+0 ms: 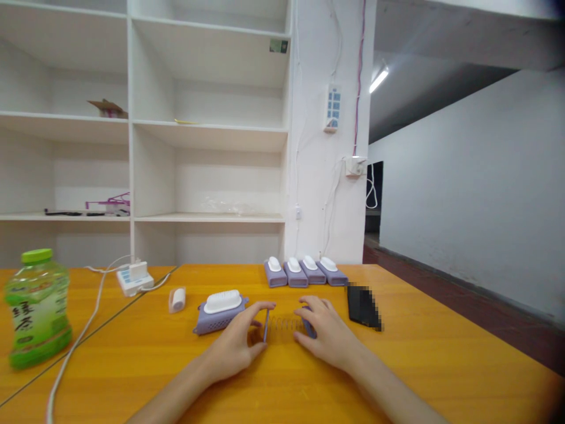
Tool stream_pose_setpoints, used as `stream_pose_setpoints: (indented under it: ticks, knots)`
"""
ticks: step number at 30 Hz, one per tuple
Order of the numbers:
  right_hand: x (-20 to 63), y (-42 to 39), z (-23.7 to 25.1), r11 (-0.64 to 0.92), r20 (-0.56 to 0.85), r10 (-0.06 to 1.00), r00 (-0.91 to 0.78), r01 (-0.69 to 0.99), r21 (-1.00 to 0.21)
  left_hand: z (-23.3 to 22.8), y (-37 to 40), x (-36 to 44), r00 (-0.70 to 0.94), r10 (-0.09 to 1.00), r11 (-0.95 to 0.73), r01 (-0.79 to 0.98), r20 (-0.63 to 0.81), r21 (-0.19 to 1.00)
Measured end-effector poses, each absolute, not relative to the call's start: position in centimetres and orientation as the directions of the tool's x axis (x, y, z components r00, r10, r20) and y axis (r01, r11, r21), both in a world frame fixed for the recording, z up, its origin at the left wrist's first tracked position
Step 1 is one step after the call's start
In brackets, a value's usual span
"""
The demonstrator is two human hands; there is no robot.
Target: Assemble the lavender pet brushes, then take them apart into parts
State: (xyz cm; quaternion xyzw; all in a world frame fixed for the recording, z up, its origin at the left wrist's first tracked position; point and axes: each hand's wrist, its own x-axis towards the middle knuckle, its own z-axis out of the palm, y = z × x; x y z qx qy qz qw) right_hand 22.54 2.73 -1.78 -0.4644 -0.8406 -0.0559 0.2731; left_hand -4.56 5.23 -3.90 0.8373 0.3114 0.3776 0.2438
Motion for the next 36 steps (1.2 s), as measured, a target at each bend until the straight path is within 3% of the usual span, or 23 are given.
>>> stream_pose_setpoints:
  ticks: [7, 13, 18, 21, 25, 28, 31, 36]
  knots:
    - [22.2, 2.5, -1.9, 0.538, 0.504, 0.775, -0.382, 0.817, -0.208, -3.6, 5.0, -4.6, 0.505, 0.718, -0.673, 0.325, 0.479, 0.665]
    - [21.6, 1.8, -1.1, 0.539, 0.477, 0.803, -0.358, 0.777, -0.325, -1.9, 4.6, -4.3, 0.442, 0.784, -0.543, 0.15, 0.435, 0.826]
    - [21.2, 1.0, -0.7, 0.601, 0.464, 0.781, -0.418, 0.705, -0.377, -0.5, 5.1, -4.6, 0.355, 0.83, -0.455, -0.019, 0.431, 0.891]
    - [20.6, 0.7, -1.1, 0.616, 0.445, 0.786, -0.428, 0.6, -0.51, -0.1, 5.4, -4.8, 0.293, 0.844, -0.438, -0.109, 0.45, 0.892]
    - [19.1, 0.1, -2.3, 0.499, 0.342, 0.845, -0.41, 0.376, -0.781, 0.6, 5.6, -4.9, 0.202, 0.867, -0.404, -0.25, 0.455, 0.88]
    - [17.9, -0.3, -3.3, 0.441, 0.32, 0.831, -0.455, 0.189, -0.877, 1.2, 5.2, -4.9, 0.172, 0.865, -0.404, -0.319, 0.471, 0.857]
    - [17.2, -0.5, -3.9, 0.482, 0.355, 0.815, -0.459, 0.196, -0.854, 1.6, 4.6, -4.7, 0.219, 0.83, -0.436, -0.317, 0.512, 0.842]
    - [17.5, -0.7, -3.0, 0.622, 0.447, 0.767, -0.46, 0.362, -0.694, 1.6, 2.9, -3.8, 0.383, 0.747, -0.507, -0.2, 0.544, 0.838]
